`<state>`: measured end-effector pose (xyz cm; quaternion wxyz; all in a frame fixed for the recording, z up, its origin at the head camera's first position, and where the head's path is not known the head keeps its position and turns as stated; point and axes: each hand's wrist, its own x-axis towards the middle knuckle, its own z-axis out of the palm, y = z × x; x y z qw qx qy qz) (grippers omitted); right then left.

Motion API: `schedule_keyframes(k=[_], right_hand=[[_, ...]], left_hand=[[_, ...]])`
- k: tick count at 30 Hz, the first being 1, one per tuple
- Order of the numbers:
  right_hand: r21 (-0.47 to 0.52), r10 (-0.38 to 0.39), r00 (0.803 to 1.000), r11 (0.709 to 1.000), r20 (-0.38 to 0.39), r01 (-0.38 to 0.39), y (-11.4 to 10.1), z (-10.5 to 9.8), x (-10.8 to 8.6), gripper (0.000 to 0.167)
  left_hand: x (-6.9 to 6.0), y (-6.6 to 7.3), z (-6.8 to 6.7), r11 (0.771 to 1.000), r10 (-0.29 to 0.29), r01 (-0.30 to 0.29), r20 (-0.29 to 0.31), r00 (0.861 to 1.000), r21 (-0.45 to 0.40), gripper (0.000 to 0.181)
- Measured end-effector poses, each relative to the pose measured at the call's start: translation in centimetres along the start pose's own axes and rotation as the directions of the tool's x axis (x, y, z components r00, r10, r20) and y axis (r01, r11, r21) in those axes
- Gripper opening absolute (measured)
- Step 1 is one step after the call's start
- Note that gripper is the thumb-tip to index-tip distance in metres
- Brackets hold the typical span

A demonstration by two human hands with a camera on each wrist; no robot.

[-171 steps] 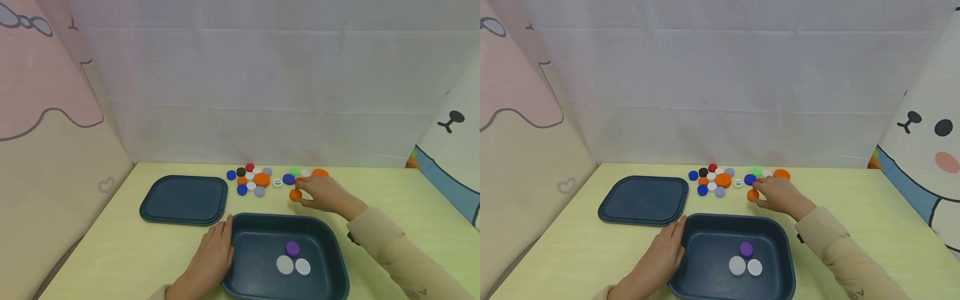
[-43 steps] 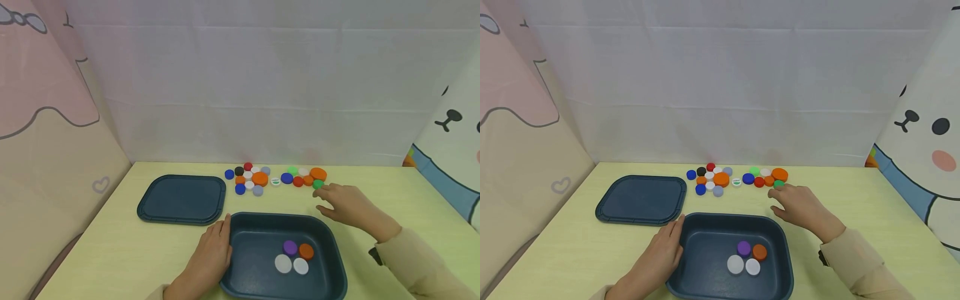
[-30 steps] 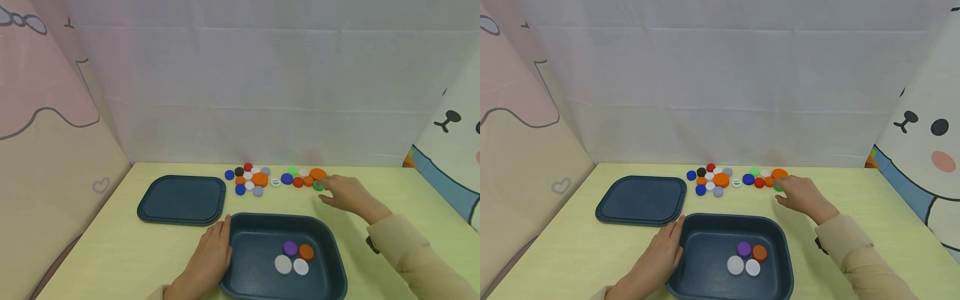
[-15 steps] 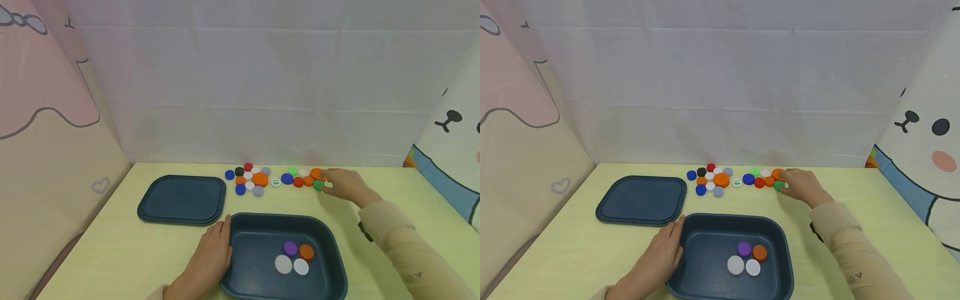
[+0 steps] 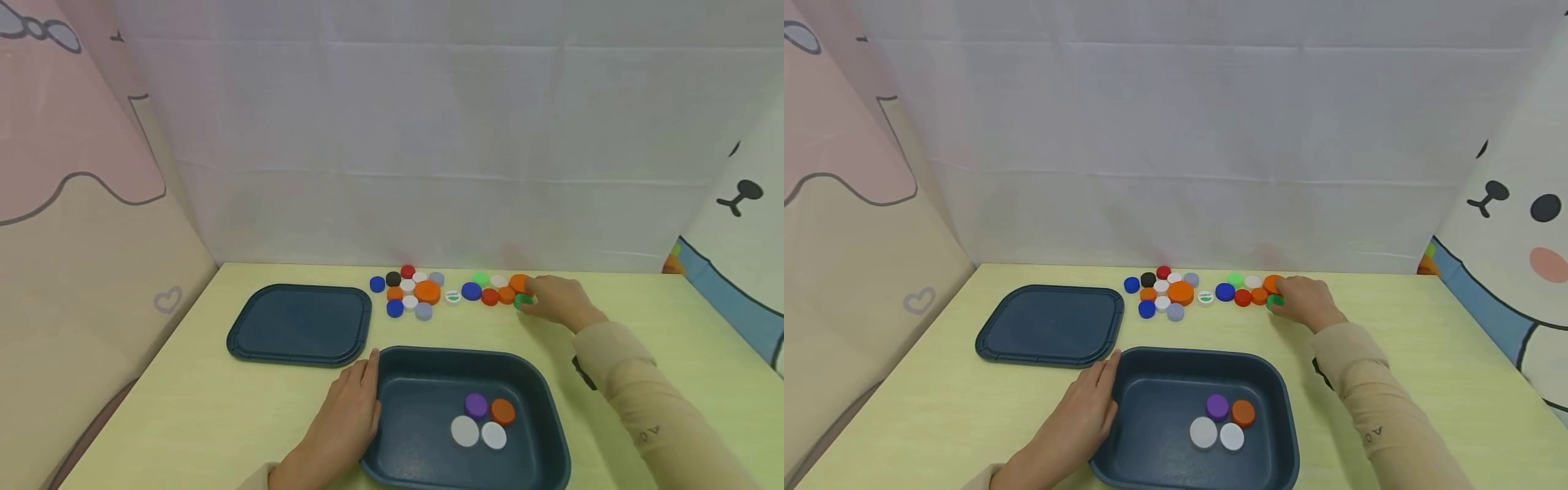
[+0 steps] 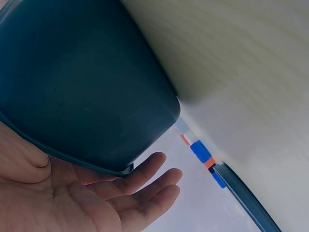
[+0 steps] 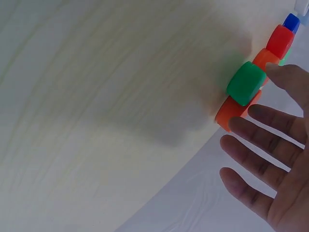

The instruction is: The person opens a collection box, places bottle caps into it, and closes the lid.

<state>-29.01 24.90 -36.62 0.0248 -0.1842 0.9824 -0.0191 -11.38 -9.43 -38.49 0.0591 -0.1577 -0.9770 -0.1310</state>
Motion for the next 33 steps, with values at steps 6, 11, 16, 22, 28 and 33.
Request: schedule_keyframes(k=[6,11,16,22,28,33], right_hand=[[0.003,0.022,1.000,1.000,0.018,-0.023,0.12,0.31,0.23,0.026],[0.000,0.043,0.998,0.999,0.043,-0.043,0.16,0.44,0.33,0.027],[-0.003,0.058,0.997,0.998,0.058,-0.058,0.27,0.71,0.32,0.027],[0.013,0.057,0.997,0.998,0.061,-0.058,0.26,0.68,0.29,0.025],[0.015,0.049,0.998,0.999,0.040,-0.049,0.47,0.52,0.00,0.027],[0.013,0.034,0.999,0.999,0.019,-0.034,0.61,0.44,-0.61,0.028]], left_hand=[[0.06,0.02,-0.04,1.000,-0.011,0.011,0.013,1.000,-0.007,0.058],[0.04,0.07,-0.14,1.000,-0.013,0.014,0.020,1.000,-0.014,0.057],[-0.02,0.09,-0.18,1.000,-0.011,0.011,0.024,1.000,-0.014,0.057],[-0.04,0.06,-0.18,1.000,-0.002,0.002,0.007,1.000,-0.011,0.057],[0.01,0.03,-0.26,1.000,-0.003,0.003,0.003,1.000,-0.005,0.057],[0.00,0.06,-0.29,1.000,-0.007,0.007,0.014,1.000,-0.015,0.056]])
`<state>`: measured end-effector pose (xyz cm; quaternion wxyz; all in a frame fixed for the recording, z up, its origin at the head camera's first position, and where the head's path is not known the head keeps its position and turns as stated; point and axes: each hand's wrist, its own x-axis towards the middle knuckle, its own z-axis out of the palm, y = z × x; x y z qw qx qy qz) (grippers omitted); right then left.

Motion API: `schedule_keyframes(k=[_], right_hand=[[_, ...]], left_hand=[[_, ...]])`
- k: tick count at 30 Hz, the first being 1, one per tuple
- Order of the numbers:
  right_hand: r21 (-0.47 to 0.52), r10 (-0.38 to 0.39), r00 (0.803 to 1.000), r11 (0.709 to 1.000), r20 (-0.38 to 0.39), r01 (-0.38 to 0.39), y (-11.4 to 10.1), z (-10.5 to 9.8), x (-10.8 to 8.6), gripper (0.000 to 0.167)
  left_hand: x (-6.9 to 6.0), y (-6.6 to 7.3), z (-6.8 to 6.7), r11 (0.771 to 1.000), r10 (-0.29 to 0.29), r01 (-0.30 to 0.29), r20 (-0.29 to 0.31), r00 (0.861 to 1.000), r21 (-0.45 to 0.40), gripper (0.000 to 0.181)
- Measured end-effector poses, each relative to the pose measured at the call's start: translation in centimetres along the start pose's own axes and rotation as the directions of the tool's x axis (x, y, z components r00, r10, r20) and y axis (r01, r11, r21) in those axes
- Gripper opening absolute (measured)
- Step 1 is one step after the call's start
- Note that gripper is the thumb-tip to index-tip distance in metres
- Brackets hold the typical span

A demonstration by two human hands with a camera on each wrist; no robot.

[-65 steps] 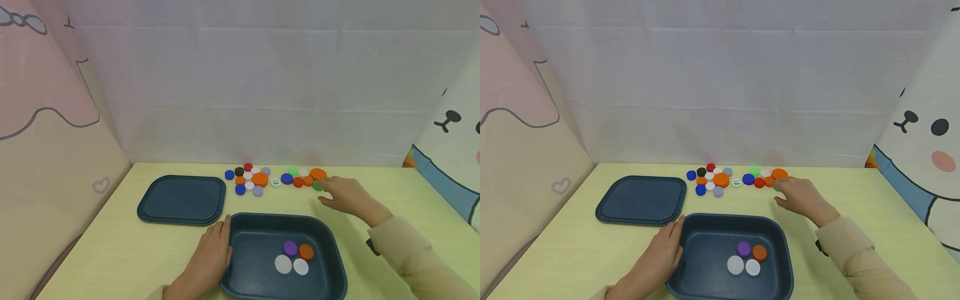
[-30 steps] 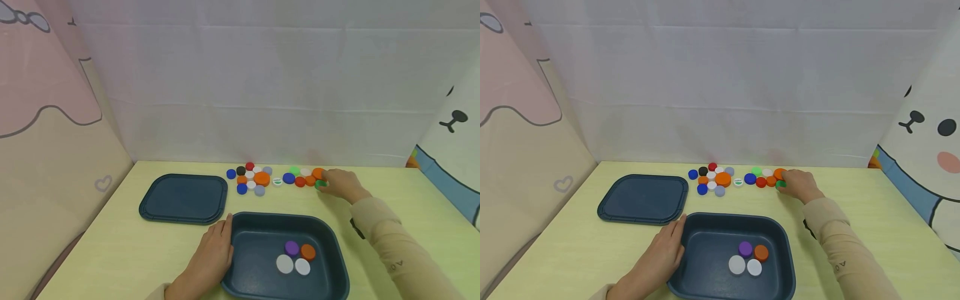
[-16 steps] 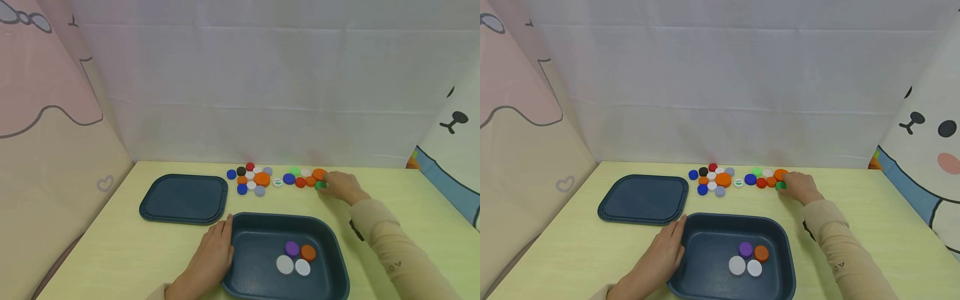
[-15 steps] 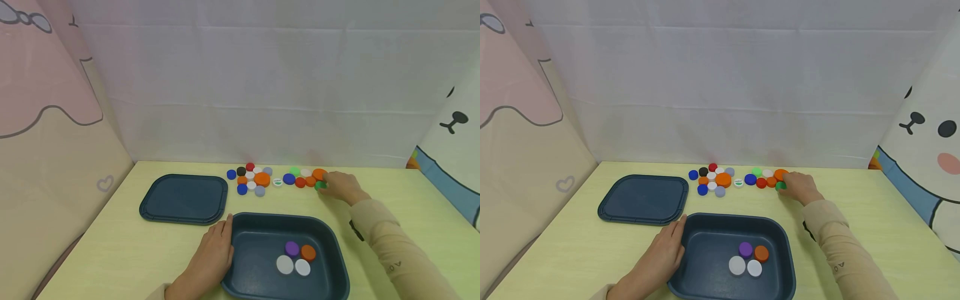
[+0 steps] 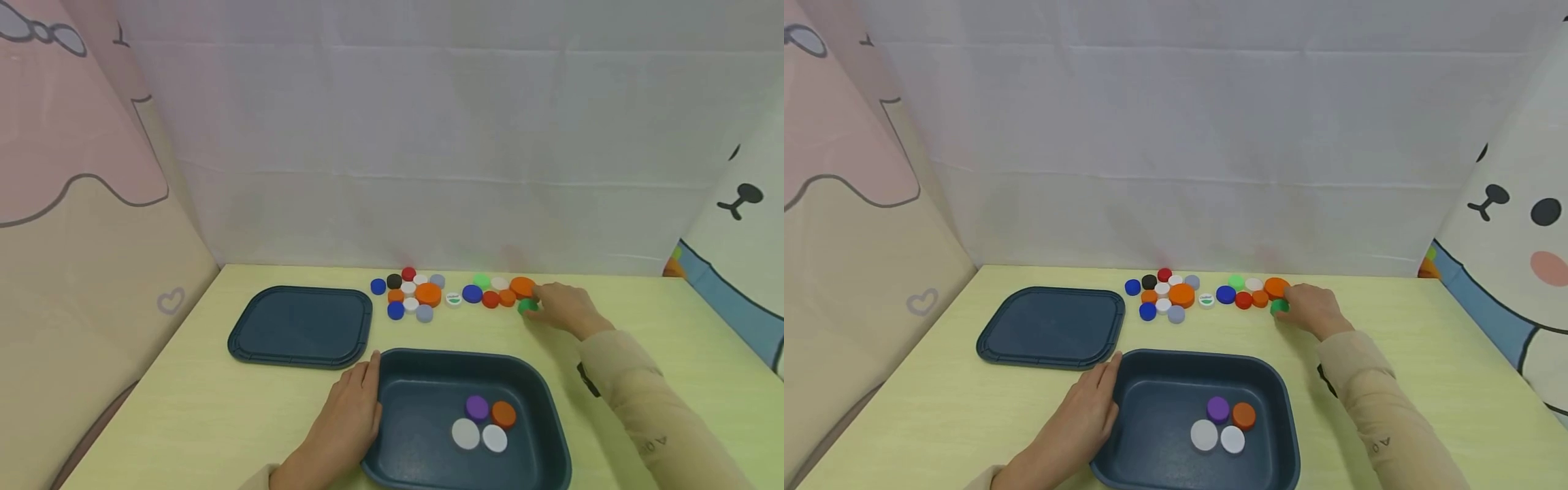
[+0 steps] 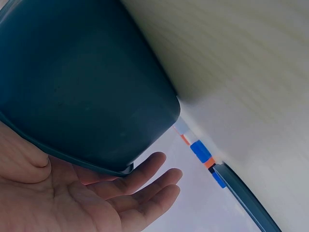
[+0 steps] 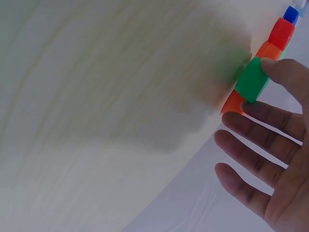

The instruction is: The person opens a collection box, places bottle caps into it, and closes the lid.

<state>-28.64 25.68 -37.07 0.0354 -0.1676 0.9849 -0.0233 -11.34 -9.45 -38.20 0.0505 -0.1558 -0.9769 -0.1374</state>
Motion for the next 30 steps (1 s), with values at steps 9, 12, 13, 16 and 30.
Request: schedule_keyframes(k=[9,12,13,16,30], right_hand=[[0.001,0.004,1.000,1.000,-0.012,-0.004,0.1,-0.2,-0.9,0.033],[-0.007,-0.006,0.999,1.000,-0.034,0.006,-0.1,-0.5,-1.3,0.031],[-0.011,-0.011,0.999,1.000,-0.045,0.011,-0.2,-0.6,-1.4,0.031],[-0.023,-0.031,0.997,0.999,-0.077,0.029,-0.6,-1.0,-2.0,0.029],[-0.086,-0.131,0.970,0.990,-0.204,0.116,-3.7,-2.5,-4.6,0.024]], left_hand=[[0.1,0.0,0.2,1.000,-0.005,0.005,-0.008,1.000,0.011,0.056],[0.1,0.0,0.2,1.000,-0.006,0.006,-0.010,1.000,0.013,0.056],[0.1,0.0,0.2,1.000,-0.008,0.008,-0.008,1.000,0.013,0.056],[0.1,0.0,0.2,1.000,-0.008,0.008,-0.010,1.000,0.018,0.056],[0.0,0.1,0.1,1.000,-0.003,0.003,-0.020,1.000,0.023,0.057]])
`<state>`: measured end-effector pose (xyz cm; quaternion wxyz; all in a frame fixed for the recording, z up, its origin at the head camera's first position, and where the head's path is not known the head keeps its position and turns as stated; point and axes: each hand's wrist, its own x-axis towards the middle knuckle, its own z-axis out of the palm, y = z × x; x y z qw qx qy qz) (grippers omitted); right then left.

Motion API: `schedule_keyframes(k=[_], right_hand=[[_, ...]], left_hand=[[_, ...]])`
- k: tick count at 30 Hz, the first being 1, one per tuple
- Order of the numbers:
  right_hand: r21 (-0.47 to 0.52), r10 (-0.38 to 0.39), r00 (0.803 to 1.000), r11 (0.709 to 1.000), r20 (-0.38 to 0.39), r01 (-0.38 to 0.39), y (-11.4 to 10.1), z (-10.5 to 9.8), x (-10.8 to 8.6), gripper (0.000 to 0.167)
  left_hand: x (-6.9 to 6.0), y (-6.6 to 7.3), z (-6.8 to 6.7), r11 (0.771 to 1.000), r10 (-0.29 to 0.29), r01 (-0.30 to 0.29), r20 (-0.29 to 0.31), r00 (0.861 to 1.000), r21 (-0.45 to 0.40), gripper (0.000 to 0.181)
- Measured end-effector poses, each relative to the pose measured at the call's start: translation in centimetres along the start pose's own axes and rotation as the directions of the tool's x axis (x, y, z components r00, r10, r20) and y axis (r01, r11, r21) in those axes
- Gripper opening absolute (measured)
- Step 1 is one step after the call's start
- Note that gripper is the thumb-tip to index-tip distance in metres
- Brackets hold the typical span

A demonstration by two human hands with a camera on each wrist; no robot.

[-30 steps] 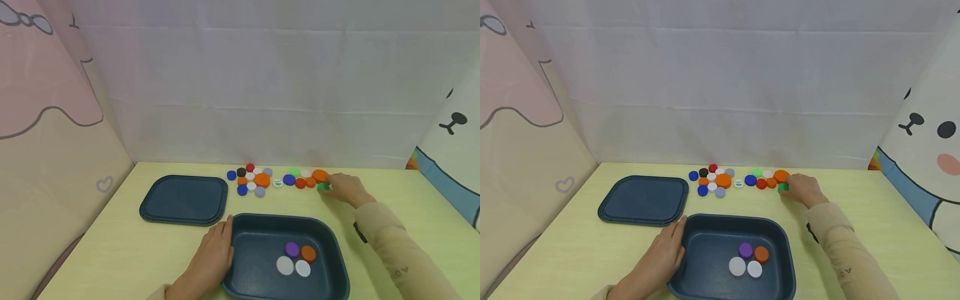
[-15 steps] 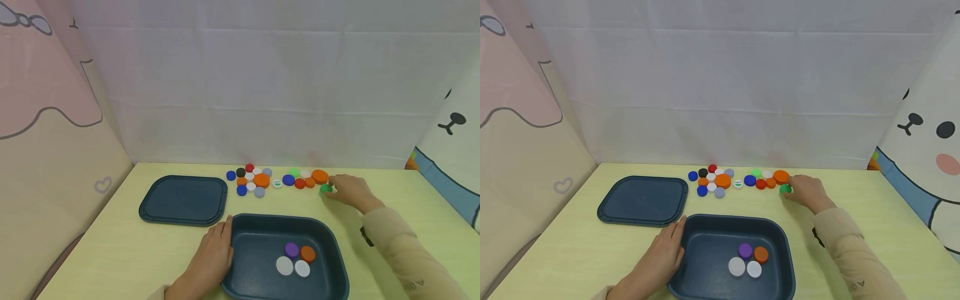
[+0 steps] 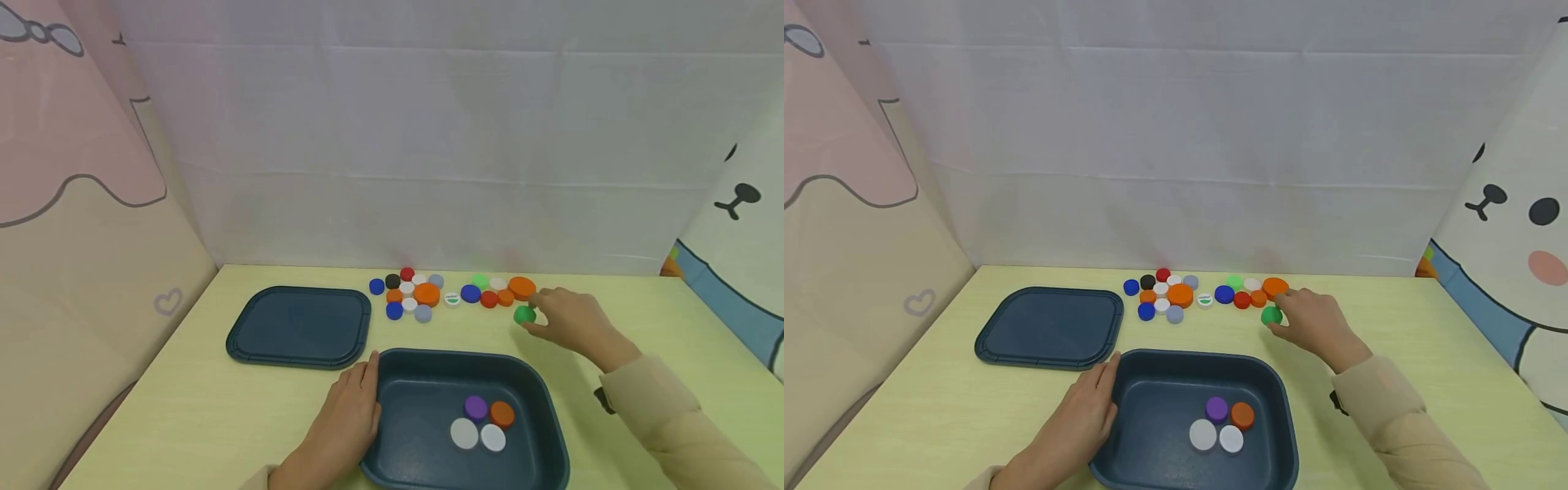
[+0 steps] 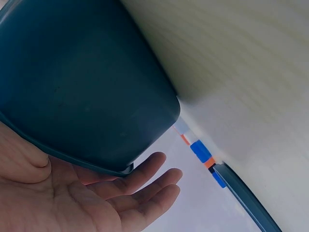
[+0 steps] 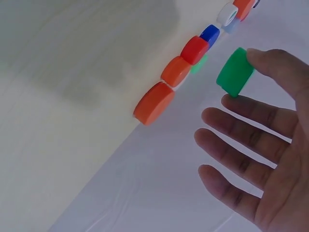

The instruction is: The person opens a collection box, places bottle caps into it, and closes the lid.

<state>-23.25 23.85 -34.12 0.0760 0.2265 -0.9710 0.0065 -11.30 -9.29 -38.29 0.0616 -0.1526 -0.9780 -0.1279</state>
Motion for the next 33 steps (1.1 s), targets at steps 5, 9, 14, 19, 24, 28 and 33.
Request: schedule_keyframes(k=[5,9,14,19,24,28,33], right_hand=[[-0.049,-0.050,0.997,0.998,-0.059,0.047,-1.2,-0.6,-0.9,0.026],[-0.071,-0.074,0.992,0.995,-0.101,0.067,-2.2,-1.2,-1.7,0.028],[-0.085,-0.088,0.987,0.993,-0.134,0.077,-3.4,-1.8,-2.8,0.030],[-0.087,-0.103,0.983,0.992,-0.153,0.091,-4.7,-2.2,-3.7,0.032],[-0.102,-0.142,0.974,0.987,-0.175,0.125,-5.9,-2.2,-4.6,0.035],[-0.114,-0.191,0.959,0.979,-0.211,0.170,-6.8,-2.0,-5.2,0.035],[-0.115,-0.245,0.943,0.968,-0.227,0.224,-7.8,-1.6,-5.7,0.035]], left_hand=[[-0.1,0.0,0.0,1.000,0.002,-0.002,-0.001,1.000,0.001,0.057],[-0.1,0.0,0.0,1.000,0.009,-0.009,-0.012,1.000,0.004,0.056],[-0.1,0.0,0.0,1.000,0.011,-0.010,-0.022,1.000,0.007,0.056],[-0.1,0.0,0.1,1.000,0.006,-0.006,-0.019,1.000,0.008,0.057],[-0.1,-0.1,0.2,1.000,0.004,-0.004,-0.020,1.000,0.006,0.057],[-0.1,-0.1,0.2,1.000,0.000,0.000,-0.013,1.000,0.005,0.056],[-0.1,-0.1,0.2,1.000,0.003,-0.003,-0.015,1.000,0.003,0.056]])
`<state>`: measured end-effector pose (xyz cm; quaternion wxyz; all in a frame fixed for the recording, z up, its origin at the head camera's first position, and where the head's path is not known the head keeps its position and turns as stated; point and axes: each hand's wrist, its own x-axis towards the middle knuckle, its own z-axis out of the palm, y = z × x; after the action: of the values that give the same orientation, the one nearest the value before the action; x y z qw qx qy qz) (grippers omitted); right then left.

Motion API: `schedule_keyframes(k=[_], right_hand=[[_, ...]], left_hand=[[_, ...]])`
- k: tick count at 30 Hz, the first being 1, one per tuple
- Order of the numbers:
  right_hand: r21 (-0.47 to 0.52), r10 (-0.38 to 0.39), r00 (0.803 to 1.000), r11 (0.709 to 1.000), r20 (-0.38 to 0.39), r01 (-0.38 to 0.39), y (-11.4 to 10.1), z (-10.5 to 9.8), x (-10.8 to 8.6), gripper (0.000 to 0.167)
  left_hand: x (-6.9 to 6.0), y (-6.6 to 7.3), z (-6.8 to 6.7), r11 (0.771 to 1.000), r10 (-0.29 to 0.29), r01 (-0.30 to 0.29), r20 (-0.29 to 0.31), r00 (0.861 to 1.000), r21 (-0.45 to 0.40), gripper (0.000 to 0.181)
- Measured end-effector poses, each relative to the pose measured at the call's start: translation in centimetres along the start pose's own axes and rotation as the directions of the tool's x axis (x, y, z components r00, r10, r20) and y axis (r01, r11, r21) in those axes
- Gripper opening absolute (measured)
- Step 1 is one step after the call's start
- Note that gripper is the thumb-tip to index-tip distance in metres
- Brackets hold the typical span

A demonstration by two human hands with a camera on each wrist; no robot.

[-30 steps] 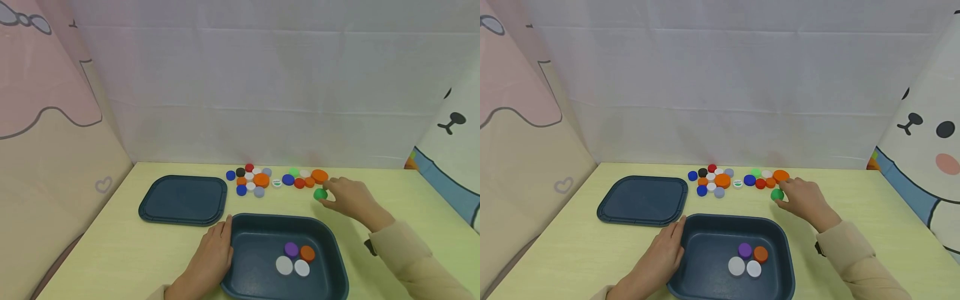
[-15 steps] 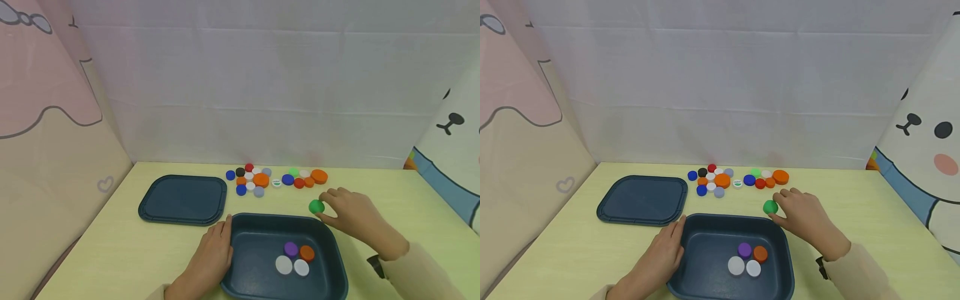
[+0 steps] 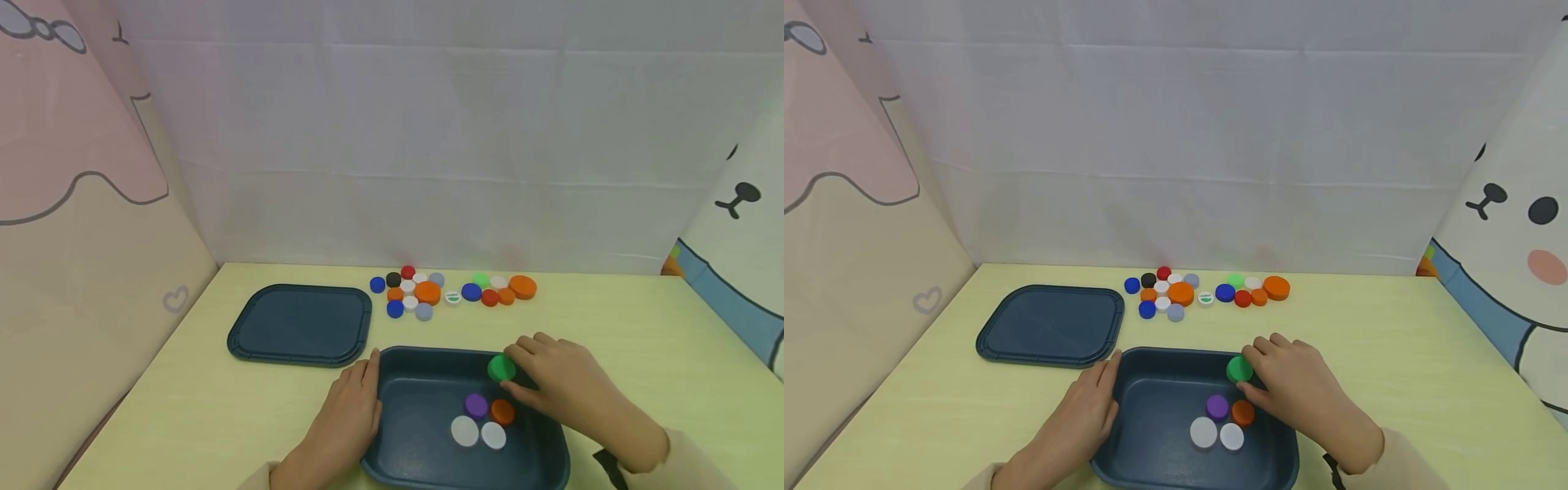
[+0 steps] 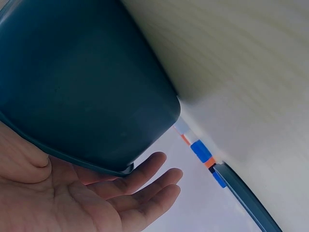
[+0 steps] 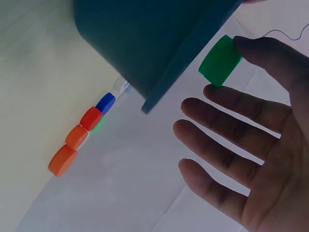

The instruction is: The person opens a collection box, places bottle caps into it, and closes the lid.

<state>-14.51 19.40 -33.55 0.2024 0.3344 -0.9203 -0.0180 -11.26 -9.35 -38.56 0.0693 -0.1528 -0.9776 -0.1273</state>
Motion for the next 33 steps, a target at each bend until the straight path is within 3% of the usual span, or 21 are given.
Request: schedule_keyframes(k=[10,33], right_hand=[[0.026,-0.018,0.996,1.000,0.084,0.016,-1.4,1.1,-0.1,0.030],[-0.072,0.011,0.986,0.997,0.168,0.001,-2.3,2.9,0.2,0.034]], left_hand=[[0.1,-0.1,0.2,1.000,0.000,0.000,-0.002,1.000,0.005,0.056],[0.1,-0.1,0.0,1.000,-0.016,0.016,0.026,1.000,-0.002,0.057]])
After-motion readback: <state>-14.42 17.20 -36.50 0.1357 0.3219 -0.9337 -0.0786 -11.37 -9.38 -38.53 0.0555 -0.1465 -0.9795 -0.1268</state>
